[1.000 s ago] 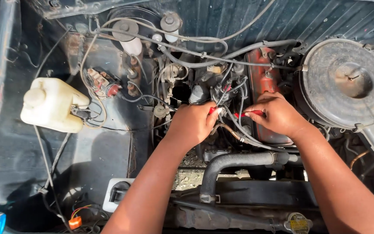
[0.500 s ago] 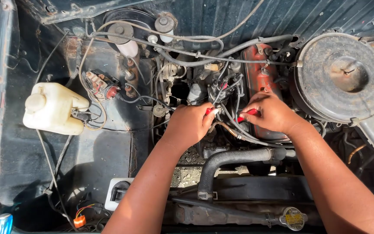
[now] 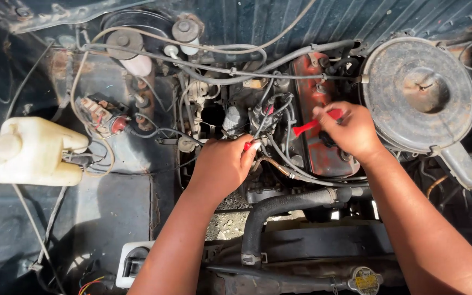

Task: The person cleans the engine bay of a car using a brush and a screwdriver. They scrub various components, including the engine block and hoses, and use the screwdriver to scrape or adjust parts within the engine compartment.

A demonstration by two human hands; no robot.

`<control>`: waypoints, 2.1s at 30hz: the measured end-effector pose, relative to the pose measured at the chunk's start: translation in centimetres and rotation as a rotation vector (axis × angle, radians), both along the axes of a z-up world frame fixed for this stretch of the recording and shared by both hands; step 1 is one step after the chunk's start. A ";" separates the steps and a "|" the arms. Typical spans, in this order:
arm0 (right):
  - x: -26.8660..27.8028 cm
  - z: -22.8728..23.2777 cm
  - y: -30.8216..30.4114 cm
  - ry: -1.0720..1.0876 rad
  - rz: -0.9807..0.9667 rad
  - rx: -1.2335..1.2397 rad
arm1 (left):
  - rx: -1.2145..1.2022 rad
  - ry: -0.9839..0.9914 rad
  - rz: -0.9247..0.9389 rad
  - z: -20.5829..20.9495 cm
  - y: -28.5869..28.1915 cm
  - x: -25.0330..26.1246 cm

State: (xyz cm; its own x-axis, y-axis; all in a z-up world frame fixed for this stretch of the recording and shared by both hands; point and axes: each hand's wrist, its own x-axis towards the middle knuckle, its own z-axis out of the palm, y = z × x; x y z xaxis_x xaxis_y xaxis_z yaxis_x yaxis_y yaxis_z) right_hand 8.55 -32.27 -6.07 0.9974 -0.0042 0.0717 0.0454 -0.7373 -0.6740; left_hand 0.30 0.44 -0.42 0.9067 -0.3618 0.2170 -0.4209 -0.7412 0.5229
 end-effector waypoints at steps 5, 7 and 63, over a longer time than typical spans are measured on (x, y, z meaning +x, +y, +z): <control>0.6 1.6 0.4 -0.092 -0.169 -0.074 | 0.013 -0.021 0.012 -0.2 0.2 0.2; -0.2 2.3 1.0 -0.136 -0.184 -0.138 | 0.012 -0.014 0.008 -0.2 0.2 0.1; 2.4 -3.2 2.8 -0.164 0.258 -0.633 | 0.021 -0.043 0.130 -1.4 -1.3 0.6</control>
State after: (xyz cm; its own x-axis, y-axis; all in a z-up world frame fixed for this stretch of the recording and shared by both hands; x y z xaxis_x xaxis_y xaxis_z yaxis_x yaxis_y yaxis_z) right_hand 10.91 -29.51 -9.25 0.9370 0.3235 0.1322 0.3362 -0.9376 -0.0884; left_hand 0.92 -0.83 -1.82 0.9361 -0.2468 0.2506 -0.3425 -0.8015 0.4902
